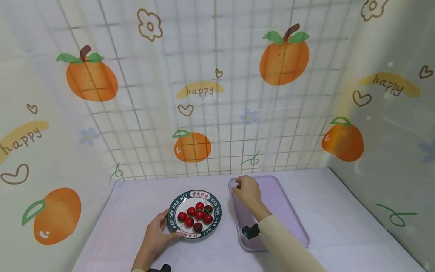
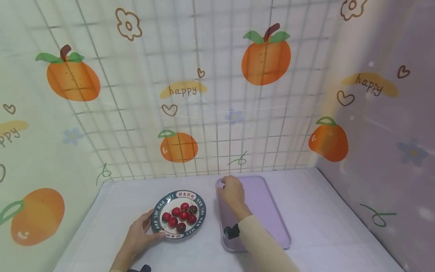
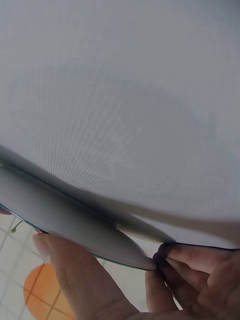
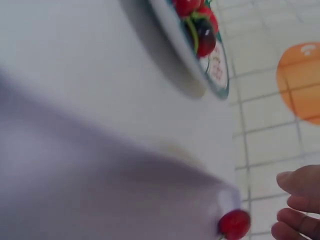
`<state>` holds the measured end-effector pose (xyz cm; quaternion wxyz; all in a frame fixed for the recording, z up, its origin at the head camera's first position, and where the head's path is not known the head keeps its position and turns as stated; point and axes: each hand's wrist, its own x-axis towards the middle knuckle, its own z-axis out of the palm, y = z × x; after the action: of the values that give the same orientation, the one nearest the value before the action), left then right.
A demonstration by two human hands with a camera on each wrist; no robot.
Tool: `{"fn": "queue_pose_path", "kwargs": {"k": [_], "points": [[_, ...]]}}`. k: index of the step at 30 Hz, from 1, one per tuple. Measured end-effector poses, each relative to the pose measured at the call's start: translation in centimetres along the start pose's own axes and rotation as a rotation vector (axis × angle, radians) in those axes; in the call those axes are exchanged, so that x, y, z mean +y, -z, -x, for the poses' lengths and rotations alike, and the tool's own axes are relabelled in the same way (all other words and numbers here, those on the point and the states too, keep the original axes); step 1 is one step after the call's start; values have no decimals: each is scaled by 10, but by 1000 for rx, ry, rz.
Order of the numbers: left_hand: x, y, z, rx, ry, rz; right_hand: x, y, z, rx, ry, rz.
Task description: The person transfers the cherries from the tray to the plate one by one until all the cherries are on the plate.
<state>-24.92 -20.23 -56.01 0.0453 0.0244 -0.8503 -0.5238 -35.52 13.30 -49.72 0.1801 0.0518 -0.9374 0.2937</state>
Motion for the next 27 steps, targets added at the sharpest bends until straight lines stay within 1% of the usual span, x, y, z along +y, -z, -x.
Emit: {"fn": "queue_pose_path", "kwargs": {"k": [3, 6, 10, 12, 21, 27], "points": [[1, 0, 1, 0, 4, 7, 11, 0, 0, -27, -14, 37], [1, 0, 2, -3, 11, 24, 20, -3, 0, -77, -26, 74], [-1, 0, 0, 0, 8, 22, 27, -6, -1, -110, -30, 85], [-1, 0, -1, 1, 6, 20, 29, -7, -2, -110, -31, 83], [0, 0, -2, 2, 3, 17, 33, -14, -8, -83, -91, 57], [1, 0, -2, 0, 13, 18, 34, -18, -11, -99, -101, 53]]}}
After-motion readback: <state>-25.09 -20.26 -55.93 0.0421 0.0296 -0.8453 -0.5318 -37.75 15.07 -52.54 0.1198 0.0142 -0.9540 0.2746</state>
